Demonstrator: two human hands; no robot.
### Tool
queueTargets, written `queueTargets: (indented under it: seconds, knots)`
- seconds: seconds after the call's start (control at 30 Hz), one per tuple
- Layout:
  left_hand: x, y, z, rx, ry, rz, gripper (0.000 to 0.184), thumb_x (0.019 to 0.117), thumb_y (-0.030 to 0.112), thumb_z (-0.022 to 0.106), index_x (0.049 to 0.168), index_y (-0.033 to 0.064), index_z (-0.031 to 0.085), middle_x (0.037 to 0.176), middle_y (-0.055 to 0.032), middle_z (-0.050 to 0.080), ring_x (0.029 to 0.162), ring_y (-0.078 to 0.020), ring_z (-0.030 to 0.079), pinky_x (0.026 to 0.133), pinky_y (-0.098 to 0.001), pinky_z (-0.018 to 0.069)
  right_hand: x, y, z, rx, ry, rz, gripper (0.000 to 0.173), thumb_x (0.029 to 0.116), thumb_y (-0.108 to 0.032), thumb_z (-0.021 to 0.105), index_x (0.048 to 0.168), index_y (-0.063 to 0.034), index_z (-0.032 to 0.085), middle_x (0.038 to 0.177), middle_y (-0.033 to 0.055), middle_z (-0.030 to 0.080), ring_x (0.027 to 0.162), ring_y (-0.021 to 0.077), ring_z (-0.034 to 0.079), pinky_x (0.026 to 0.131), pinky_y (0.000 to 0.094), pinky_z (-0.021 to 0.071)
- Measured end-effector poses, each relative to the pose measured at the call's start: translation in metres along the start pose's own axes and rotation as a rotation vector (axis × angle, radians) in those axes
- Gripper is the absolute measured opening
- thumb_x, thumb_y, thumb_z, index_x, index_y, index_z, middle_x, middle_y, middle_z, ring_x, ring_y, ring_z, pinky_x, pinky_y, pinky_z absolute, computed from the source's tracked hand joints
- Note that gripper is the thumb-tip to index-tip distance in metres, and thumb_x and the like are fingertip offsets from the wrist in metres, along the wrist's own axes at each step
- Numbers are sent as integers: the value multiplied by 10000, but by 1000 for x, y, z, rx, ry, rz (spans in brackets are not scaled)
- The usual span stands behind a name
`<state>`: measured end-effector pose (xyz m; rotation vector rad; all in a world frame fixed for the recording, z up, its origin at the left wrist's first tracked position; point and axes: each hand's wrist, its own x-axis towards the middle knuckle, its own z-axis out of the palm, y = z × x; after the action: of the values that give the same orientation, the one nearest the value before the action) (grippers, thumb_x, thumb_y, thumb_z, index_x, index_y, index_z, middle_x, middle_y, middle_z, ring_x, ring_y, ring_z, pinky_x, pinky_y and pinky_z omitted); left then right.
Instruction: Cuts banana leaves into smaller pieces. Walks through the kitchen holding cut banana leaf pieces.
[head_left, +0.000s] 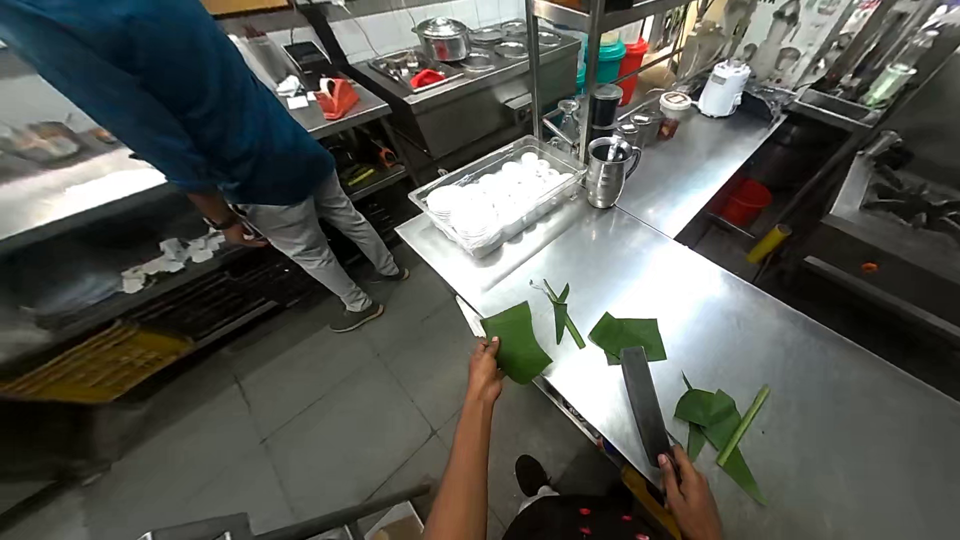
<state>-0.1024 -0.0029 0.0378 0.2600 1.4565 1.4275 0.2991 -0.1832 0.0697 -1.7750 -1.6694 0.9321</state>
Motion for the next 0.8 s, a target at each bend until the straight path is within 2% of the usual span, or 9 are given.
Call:
queueTargets:
  seconds: [0.07,0.23,0.33,0.4,0.47,0.53,0.63,0.7,0.8]
  knots:
    - [-15,-15,9,-80,-6,-24,362,1052,348,570,1348,140,544,1184,-137,671,1022,-270,675,850,-508,569,7,-1,-1,2,18,-29,358,1060,-398,423,1088,-102,622,621,-8,596,486,146,593,472,376,545]
    - [-35,-50,36,-62,71,-10,525,1006,85,605,1486,142,401,1265,-228,629,1047,-360,669,852,-561,564,25,-10,-2,28,-3,-104,346,1065,-402,415,1062,-119,613,629,-16,585,497,142,591,474,366,545]
    - [-50,-50,40,61,23,27,607,996,61,623,1524,192,355,1247,-235,639,1026,-374,671,832,-567,560,27,-13,-2,1,-10,-150,345,1068,-409,410,1035,-130,610,615,-23,570,499,136,584,477,358,533]
    - [-63,-43,38,205,-153,77,581,1016,91,619,1529,230,386,1151,-209,699,936,-331,714,807,-519,587,25,-13,-2,-23,-11,-165,347,1068,-407,407,1025,-133,616,606,-22,559,504,139,578,482,364,520]
    - [-72,-29,35,360,-433,81,551,1027,104,608,1528,251,430,1113,-185,730,894,-307,730,801,-491,599,22,-11,-5,-43,-20,-158,359,1073,-424,399,1024,-141,615,598,-21,549,503,142,573,483,371,515]
    - [-75,-8,44,527,-684,36,550,1022,68,602,1521,233,436,1080,-167,742,854,-285,740,775,-461,616,17,-8,-10,-57,-28,-146,365,1072,-426,397,1041,-137,618,607,-21,556,512,143,579,493,375,520]
    - [-75,9,72,777,-809,-13,540,954,0,672,1445,168,524,1059,-170,735,857,-286,725,799,-463,600,11,-1,-18,-62,-27,-134,352,1064,-398,417,1057,-115,626,613,-19,567,513,141,583,496,369,524]
    - [-44,-3,86,926,-964,44,568,931,58,736,1446,133,509,1071,-163,725,906,-269,724,847,-465,601,9,1,-23,-65,-29,-117,346,1065,-396,417,1058,-117,620,622,-17,572,517,141,588,497,367,530]
    - [-32,-13,110,1088,-1086,128,536,915,107,769,1407,125,556,992,-132,715,854,-223,687,837,-441,575,7,2,-29,-69,-21,-80,337,1065,-389,419,1055,-117,618,632,-8,581,519,148,600,497,370,542]
